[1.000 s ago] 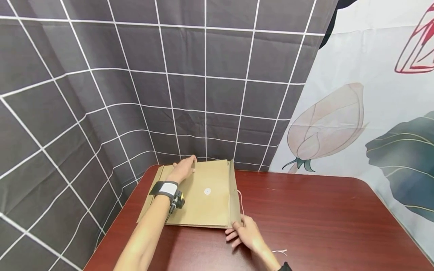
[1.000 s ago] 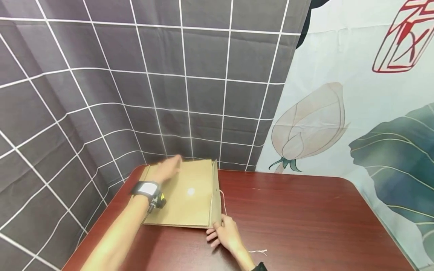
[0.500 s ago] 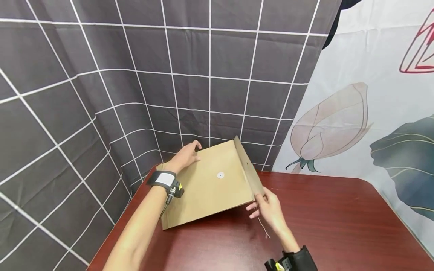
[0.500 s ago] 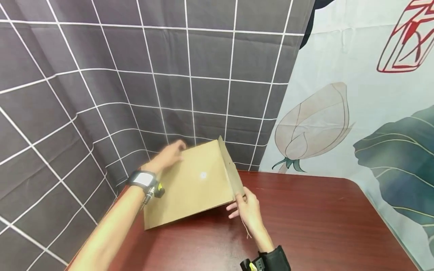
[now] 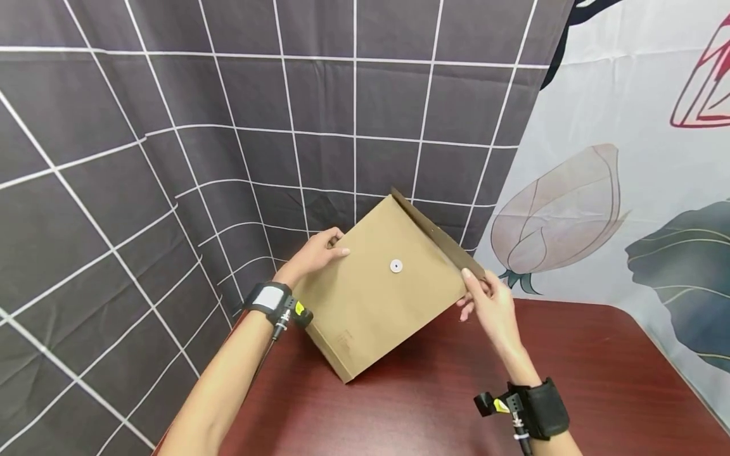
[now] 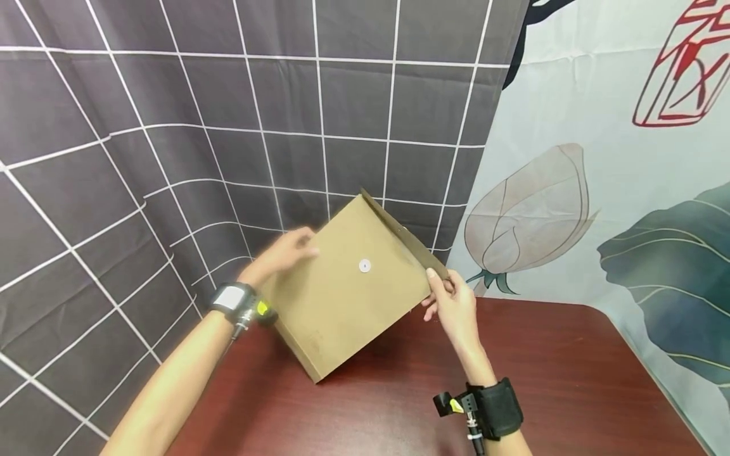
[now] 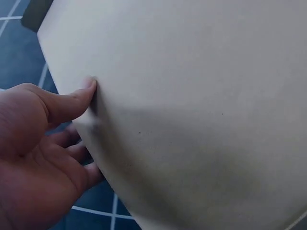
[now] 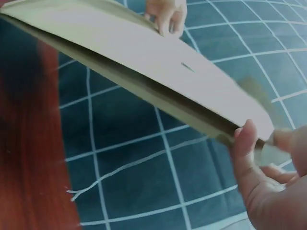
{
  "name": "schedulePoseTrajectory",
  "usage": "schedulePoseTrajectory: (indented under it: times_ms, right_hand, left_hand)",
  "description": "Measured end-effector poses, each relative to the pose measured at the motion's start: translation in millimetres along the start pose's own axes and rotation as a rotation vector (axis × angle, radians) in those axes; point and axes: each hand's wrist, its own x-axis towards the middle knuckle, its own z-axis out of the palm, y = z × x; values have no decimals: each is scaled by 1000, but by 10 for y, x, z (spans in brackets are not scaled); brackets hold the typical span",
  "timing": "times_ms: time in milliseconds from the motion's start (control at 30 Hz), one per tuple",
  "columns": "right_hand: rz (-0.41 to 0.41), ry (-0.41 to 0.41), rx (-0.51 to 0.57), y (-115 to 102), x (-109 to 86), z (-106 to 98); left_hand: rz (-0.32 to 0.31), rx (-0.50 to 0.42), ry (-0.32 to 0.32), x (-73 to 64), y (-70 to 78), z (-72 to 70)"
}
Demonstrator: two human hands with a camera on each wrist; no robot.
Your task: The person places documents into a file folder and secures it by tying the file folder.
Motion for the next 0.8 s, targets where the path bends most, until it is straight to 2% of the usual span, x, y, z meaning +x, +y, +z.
schedulePoseTrajectory:
  times_ms: [67, 200, 300, 400, 533, 633, 800]
  right_hand:
    - [-46, 11, -15, -54, 21, -49]
    - [-147, 12, 28, -110, 73, -130]
    - [-182, 9, 148, -130, 108, -162]
    - [-187, 46, 229, -158, 127, -178]
    - [-231, 141, 123, -224, 143, -192]
    - [-288, 174, 61, -291, 175, -217]
    - [-357, 127, 190, -386, 250, -289]
  left_hand:
    - [3, -56, 4, -17, 46, -12]
    - [11, -157, -6, -60, 143, -33]
    - [16, -207, -16, -92, 210, -47]
    - [16, -263, -37, -119, 258, -52]
    - [15, -328, -60, -131, 288, -39]
    - [26, -369, -69, -145, 315, -14]
    - [69, -486, -131, -193, 398, 58]
